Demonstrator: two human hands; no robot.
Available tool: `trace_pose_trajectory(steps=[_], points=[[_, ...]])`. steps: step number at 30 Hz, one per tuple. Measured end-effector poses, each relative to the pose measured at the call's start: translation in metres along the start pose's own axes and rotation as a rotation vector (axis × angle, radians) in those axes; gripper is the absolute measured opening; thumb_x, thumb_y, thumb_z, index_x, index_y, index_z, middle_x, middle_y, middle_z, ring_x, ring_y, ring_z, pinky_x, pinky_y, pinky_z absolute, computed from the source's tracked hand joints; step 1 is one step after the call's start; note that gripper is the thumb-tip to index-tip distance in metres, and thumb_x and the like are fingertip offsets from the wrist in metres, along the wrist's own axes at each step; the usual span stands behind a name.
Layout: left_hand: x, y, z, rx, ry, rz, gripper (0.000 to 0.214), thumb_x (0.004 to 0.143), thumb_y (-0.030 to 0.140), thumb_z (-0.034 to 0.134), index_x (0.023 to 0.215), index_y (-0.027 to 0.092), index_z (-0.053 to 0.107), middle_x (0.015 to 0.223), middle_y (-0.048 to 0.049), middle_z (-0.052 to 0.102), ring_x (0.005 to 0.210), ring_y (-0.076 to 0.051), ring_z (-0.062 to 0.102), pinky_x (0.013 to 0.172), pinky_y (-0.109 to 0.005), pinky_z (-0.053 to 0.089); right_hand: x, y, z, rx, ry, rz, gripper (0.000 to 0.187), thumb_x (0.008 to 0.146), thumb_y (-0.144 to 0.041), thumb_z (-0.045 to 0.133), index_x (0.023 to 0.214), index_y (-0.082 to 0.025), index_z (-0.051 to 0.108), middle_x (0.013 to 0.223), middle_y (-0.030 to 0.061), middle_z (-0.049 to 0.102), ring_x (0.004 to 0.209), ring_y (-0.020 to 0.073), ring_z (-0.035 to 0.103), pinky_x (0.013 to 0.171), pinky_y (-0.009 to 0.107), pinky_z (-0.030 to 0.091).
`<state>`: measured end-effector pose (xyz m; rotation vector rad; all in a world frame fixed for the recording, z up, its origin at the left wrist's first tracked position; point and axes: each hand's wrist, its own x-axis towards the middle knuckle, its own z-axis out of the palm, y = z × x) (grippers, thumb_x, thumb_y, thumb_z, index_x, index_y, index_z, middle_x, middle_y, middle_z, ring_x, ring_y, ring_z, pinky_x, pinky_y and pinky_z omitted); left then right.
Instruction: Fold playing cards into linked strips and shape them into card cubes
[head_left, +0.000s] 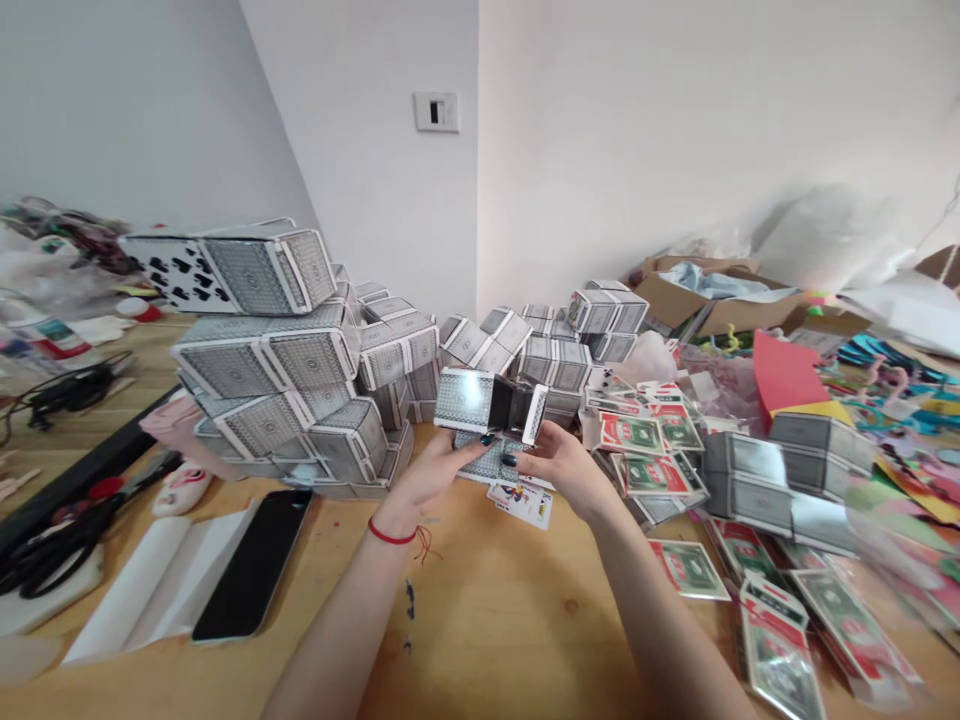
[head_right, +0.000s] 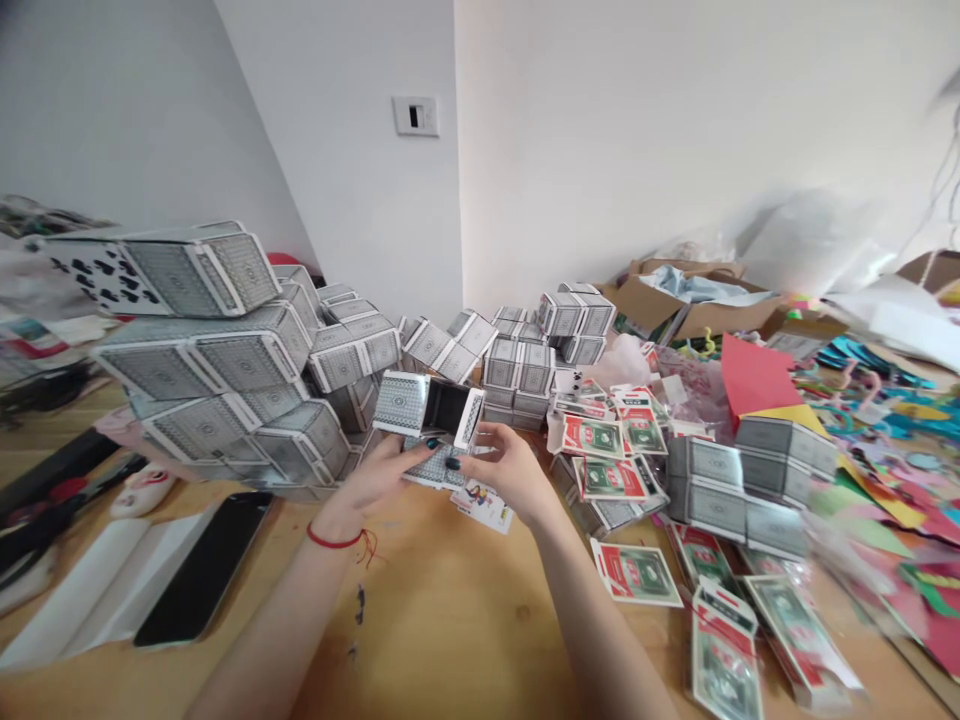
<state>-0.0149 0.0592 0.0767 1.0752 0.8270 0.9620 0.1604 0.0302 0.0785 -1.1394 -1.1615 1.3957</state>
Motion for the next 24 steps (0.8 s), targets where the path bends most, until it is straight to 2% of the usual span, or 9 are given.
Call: trace_pose_trajectory(steps=[6,11,17,20,24], points=[[-0.001,0.001,0.004,0.017,0.011,-0.002,0.041,0.064,0.028,0.069,0.102,0.016,0.058,0.104,-0.0070,0.064,0.095,-0.022,0.058,0.085,-0.034,0.043,0.003,0.004,0.001,-0.013,0.052,0.018,0.049,0.053,-0.029,0.077,0.095,-0.019,0.054,0.095,0.0065,0.062,0.080,0.0194,0.061,0.069,0.035,0.051],[-0.001,0.002,0.004,0.036,0.028,-0.051,0.038,0.068,0.033,0.065,0.103,0.019,0.058,0.106,-0.0050,0.064,0.097,-0.022,0.058,0.084,-0.036,0.044,0.004,0.003,0.003,-0.022,0.097,0.026,0.043,0.057,-0.033,0.074,0.093,-0.017,0.057,0.090,0.0059,0.062,0.070,0.0152,0.060,0.062,0.030,0.051],[0.000,0.002,0.001,-0.019,0.068,0.022,0.034,0.067,0.030,0.066,0.099,0.019,0.061,0.103,-0.0039,0.065,0.100,-0.022,0.056,0.091,-0.035,0.039,0.001,0.000,0.011,0.117,0.077,-0.038,0.049,0.061,-0.038,0.070,0.106,-0.020,0.060,0.098,0.0055,0.064,0.081,0.0182,0.061,0.073,0.033,0.049],[0.000,0.002,0.002,-0.063,0.065,0.048,0.035,0.066,0.028,0.067,0.098,0.019,0.062,0.105,-0.0038,0.064,0.100,-0.021,0.056,0.090,-0.035,0.039,0.001,0.001,0.014,0.176,0.076,-0.013,0.051,0.063,-0.040,0.069,0.109,-0.021,0.058,0.099,0.0062,0.064,0.083,0.0188,0.061,0.076,0.034,0.049],[-0.001,0.002,0.003,-0.048,0.075,0.026,0.034,0.065,0.028,0.068,0.096,0.017,0.062,0.103,-0.0052,0.065,0.099,-0.022,0.057,0.088,-0.035,0.040,0.002,0.002,0.012,0.216,0.030,0.048,0.050,0.059,-0.036,0.073,0.104,-0.019,0.059,0.098,0.0072,0.064,0.081,0.0186,0.062,0.076,0.034,0.049]])
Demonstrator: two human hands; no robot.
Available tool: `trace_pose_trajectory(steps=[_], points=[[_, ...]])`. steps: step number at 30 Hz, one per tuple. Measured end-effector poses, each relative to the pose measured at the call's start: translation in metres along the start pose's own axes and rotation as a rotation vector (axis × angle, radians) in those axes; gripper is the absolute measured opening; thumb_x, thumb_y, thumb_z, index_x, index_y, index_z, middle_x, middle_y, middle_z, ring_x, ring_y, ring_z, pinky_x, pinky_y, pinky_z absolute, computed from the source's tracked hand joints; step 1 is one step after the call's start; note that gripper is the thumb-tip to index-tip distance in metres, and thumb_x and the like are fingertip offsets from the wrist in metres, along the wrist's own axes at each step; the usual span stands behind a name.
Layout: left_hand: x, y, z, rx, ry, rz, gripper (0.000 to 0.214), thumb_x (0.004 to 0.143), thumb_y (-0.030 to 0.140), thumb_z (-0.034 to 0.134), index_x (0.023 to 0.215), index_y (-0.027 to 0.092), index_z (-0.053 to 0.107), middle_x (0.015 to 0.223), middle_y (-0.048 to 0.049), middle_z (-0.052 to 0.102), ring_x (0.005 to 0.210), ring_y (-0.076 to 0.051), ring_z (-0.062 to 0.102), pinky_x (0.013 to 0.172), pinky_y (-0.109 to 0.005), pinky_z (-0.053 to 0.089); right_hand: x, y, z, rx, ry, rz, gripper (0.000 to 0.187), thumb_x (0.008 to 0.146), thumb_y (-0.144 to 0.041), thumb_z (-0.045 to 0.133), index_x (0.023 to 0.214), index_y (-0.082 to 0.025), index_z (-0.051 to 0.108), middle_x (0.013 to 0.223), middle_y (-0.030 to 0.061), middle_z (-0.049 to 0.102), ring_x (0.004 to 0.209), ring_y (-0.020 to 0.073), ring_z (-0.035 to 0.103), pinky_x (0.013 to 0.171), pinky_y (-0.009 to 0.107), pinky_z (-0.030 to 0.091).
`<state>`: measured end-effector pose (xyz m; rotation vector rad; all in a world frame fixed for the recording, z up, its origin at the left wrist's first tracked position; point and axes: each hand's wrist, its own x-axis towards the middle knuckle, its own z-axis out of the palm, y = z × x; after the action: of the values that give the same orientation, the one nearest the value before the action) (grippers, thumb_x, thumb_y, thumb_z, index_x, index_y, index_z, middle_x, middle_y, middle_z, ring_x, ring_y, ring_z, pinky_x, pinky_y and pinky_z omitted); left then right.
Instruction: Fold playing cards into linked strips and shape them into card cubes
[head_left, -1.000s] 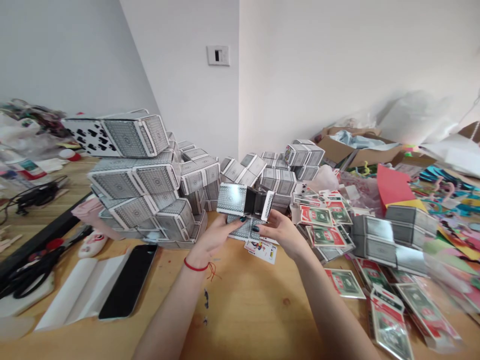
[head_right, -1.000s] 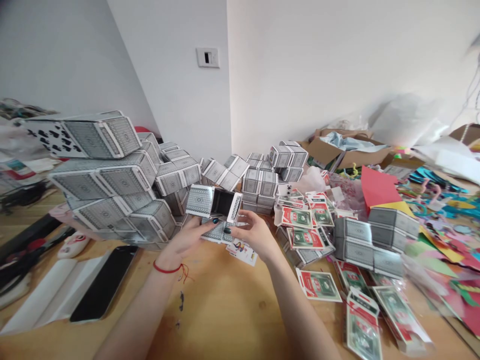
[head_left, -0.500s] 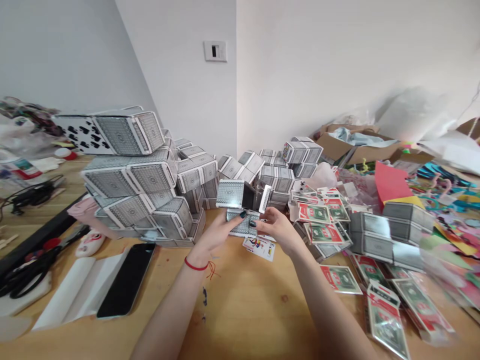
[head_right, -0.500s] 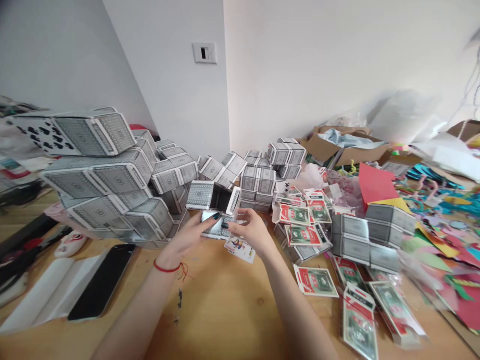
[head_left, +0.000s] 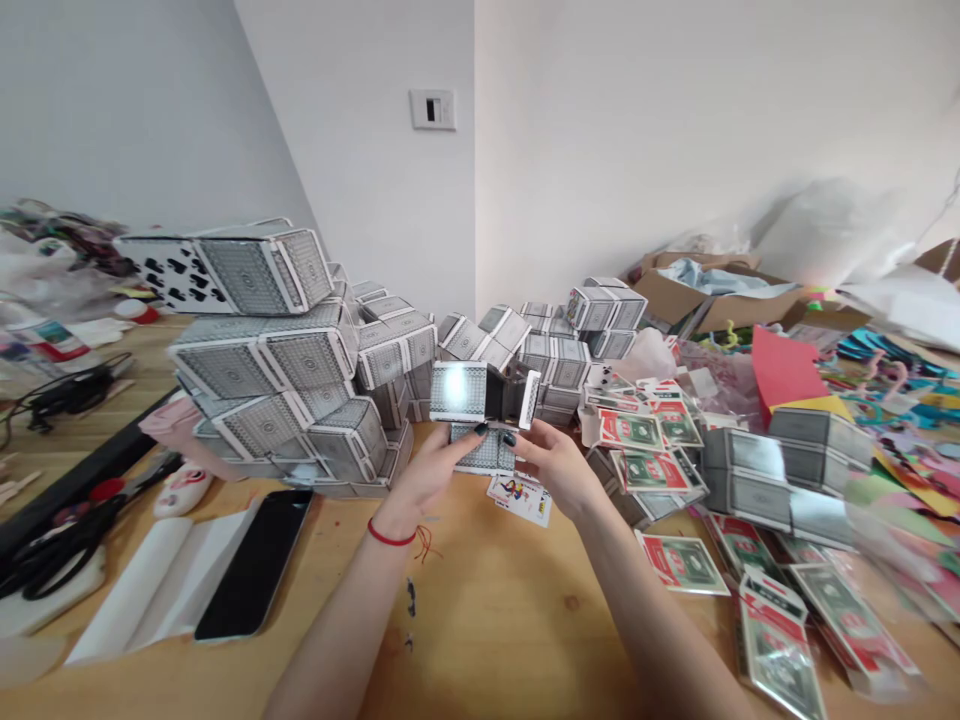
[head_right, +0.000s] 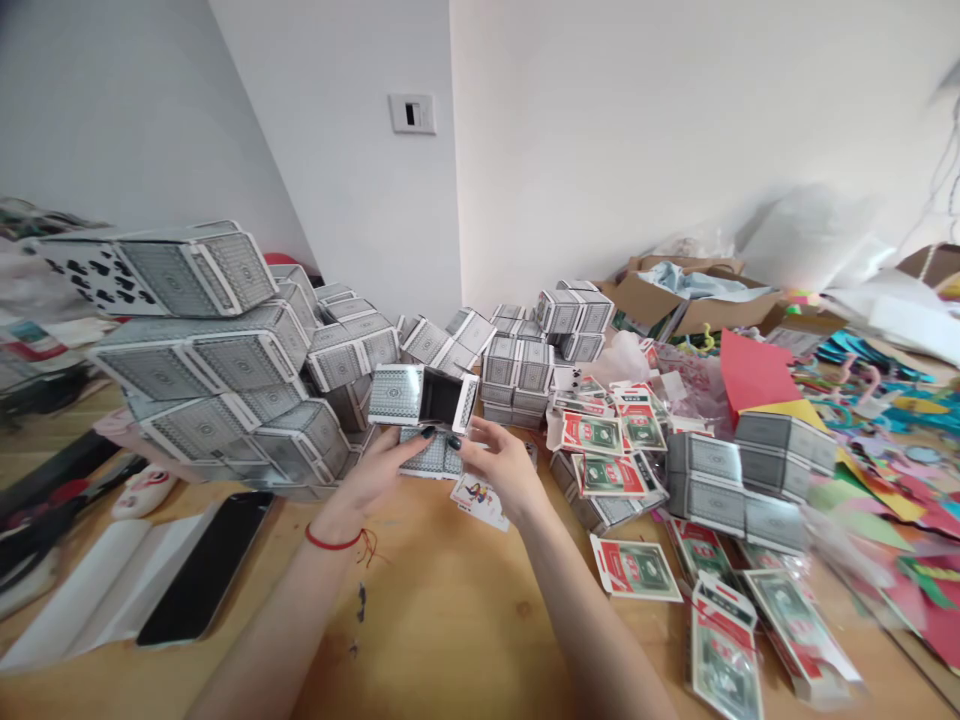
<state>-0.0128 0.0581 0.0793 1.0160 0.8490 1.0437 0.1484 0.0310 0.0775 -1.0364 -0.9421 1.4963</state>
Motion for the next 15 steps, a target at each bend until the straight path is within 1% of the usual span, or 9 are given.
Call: trace_pose_trajectory(steps=[2,5,10,12,15], points=[[0.0008,-0.0008,0.0005,0.027,0.004,-0.004,0.033,0.065,0.028,0.067,0.096,0.017,0.062,0.102,-0.0046,0.065,0.098,-0.022,0.057,0.089,-0.035,0.039,0.0006,-0.0002,-0.0027,-0.002,0.007,0.017,0.047,0.058,-0.035,0.074,0.100,-0.018,0.060,0.098,0.0072,0.064,0.079,0.0180,0.062,0.075,0.034,0.049],[0.0025,-0.0029,0.0003,0.060,-0.009,0.006,0.034,0.065,0.028,0.067,0.098,0.019,0.062,0.106,-0.0038,0.064,0.100,-0.021,0.056,0.090,-0.035,0.038,0.0008,-0.0006,-0.0056,-0.028,0.037,0.027,0.044,0.057,-0.033,0.075,0.097,-0.019,0.060,0.097,0.0069,0.064,0.077,0.0176,0.062,0.074,0.034,0.049],[0.0038,-0.0043,-0.0017,0.092,-0.015,-0.009,0.034,0.067,0.029,0.066,0.098,0.018,0.061,0.106,-0.0051,0.063,0.099,-0.021,0.056,0.089,-0.035,0.039,0.0012,-0.0010,-0.0037,-0.063,0.073,0.040,0.040,0.059,-0.035,0.072,0.094,-0.019,0.059,0.096,0.0075,0.064,0.077,0.0182,0.062,0.068,0.032,0.050],[0.0032,-0.0019,-0.0021,0.104,-0.014,-0.008,0.035,0.068,0.030,0.065,0.100,0.018,0.060,0.105,-0.0054,0.064,0.100,-0.022,0.055,0.089,-0.035,0.039,0.0019,-0.0004,-0.0022,-0.131,0.098,0.008,0.040,0.061,-0.037,0.070,0.095,-0.018,0.059,0.097,0.0080,0.064,0.078,0.0190,0.062,0.067,0.032,0.051],[0.0016,0.0028,-0.0039,0.141,-0.052,0.037,0.037,0.066,0.029,0.067,0.100,0.018,0.060,0.107,-0.0053,0.063,0.104,-0.022,0.053,0.092,-0.035,0.037,0.0033,0.0019,-0.0011,-0.203,0.083,-0.109,0.047,0.064,-0.037,0.068,0.106,-0.021,0.057,0.107,0.0072,0.062,0.089,0.0209,0.061,0.075,0.034,0.050]])
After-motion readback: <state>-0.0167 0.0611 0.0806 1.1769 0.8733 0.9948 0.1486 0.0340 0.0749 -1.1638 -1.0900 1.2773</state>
